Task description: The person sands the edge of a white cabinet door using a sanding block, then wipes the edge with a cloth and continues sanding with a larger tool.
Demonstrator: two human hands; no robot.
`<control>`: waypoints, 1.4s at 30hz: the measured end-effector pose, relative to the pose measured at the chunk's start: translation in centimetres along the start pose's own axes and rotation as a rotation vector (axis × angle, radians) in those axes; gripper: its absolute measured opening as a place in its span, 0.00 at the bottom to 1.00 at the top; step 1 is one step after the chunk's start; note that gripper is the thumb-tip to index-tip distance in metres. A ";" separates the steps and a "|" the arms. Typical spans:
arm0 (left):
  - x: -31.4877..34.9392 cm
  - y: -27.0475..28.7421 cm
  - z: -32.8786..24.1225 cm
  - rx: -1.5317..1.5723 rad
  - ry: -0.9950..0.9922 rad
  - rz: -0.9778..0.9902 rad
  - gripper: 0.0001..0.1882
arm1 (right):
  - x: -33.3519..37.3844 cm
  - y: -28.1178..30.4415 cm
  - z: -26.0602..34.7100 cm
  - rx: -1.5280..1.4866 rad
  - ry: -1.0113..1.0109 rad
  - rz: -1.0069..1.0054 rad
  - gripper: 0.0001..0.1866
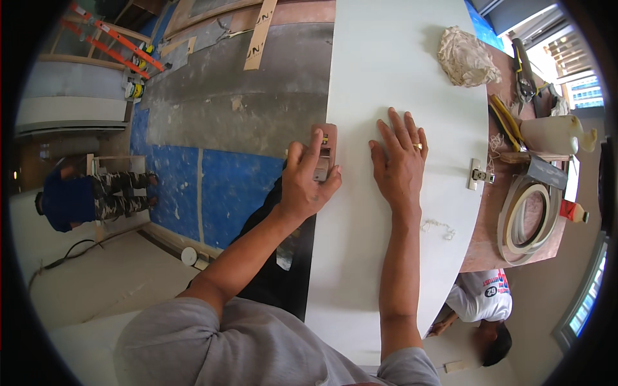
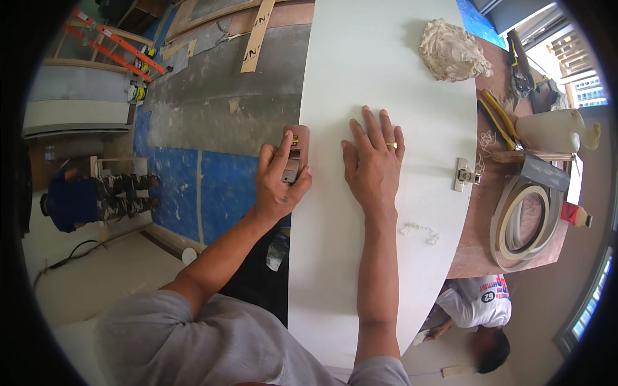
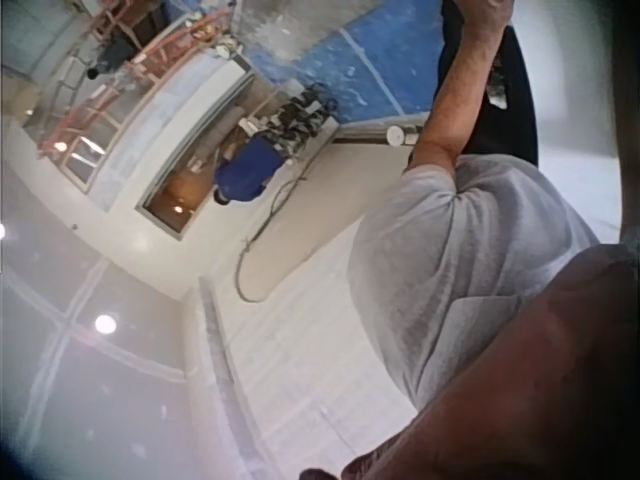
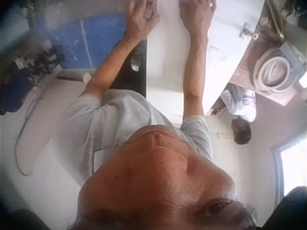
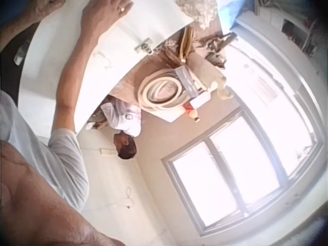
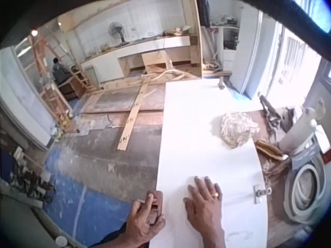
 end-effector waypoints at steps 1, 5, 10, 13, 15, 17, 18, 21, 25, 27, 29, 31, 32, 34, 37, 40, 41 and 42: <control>-0.2 -0.1 0.1 -0.004 -0.008 -0.006 0.41 | 0.0 0.0 -0.1 -0.005 -0.001 -0.002 0.19; -2.2 -0.7 0.2 0.034 0.014 -0.027 0.40 | 0.0 0.2 -0.3 -0.023 0.005 0.000 0.19; -4.9 -1.4 0.8 0.022 0.007 -0.074 0.40 | -0.1 0.2 -0.2 -0.033 0.002 0.002 0.18; -6.4 -1.8 1.4 0.025 0.005 -0.091 0.39 | 0.0 0.3 -0.3 -0.035 -0.003 -0.001 0.18; -7.2 -2.0 1.6 0.017 0.003 -0.108 0.38 | 0.0 0.3 -0.1 -0.041 0.001 -0.003 0.18; -8.1 -2.2 2.0 0.008 -0.013 -0.130 0.37 | 0.0 0.4 -0.1 -0.042 -0.002 0.000 0.18; -8.8 -2.5 2.4 0.001 -0.010 -0.135 0.37 | -0.1 0.5 0.0 -0.043 -0.005 0.000 0.18; -10.9 -3.0 3.3 -0.018 -0.013 -0.150 0.36 | 0.0 0.4 -0.2 -0.039 -0.005 -0.004 0.18; -13.1 -3.3 3.6 -0.014 -0.045 -0.151 0.35 | 0.0 0.4 -0.1 -0.049 -0.017 0.000 0.17; -14.0 -3.4 3.8 -0.026 -0.054 -0.154 0.35 | -0.1 0.4 -0.1 -0.052 -0.023 0.004 0.17; -14.6 -3.7 4.0 -0.051 -0.051 -0.153 0.35 | 0.0 0.4 -0.1 -0.061 -0.022 0.003 0.17; -15.6 -4.2 4.8 -0.050 -0.058 -0.166 0.36 | -0.1 0.4 -0.1 -0.069 -0.023 0.002 0.17; -16.1 -4.4 4.9 -0.049 -0.059 -0.172 0.36 | -0.1 0.4 -0.1 -0.073 -0.025 0.002 0.17; -16.7 -4.8 5.1 -0.064 -0.069 -0.187 0.36 | 0.0 0.5 -0.1 -0.074 -0.027 0.002 0.18; -17.9 -5.6 5.7 -0.070 -0.085 -0.225 0.36 | 0.2 0.5 -0.2 -0.069 -0.033 0.009 0.18; -19.3 -6.0 6.1 -0.101 -0.101 -0.266 0.36 | -0.1 0.6 -0.1 -0.074 -0.032 0.010 0.17; -19.6 -6.2 6.2 -0.115 -0.106 -0.277 0.35 | -0.1 0.6 -0.1 -0.070 -0.030 0.006 0.17; -19.9 -6.3 6.4 -0.106 -0.101 -0.286 0.35 | -0.1 0.6 -0.1 -0.066 -0.027 0.002 0.17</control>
Point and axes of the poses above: each hand's wrist, its own x-axis away from the middle knuckle, its own y-axis out of the back of the hand, z = x × y, the point moved 3 cm from there along -x, towards the middle knuckle, and after that the axes turned 8 degrees about -x, right-handed, at the moved point
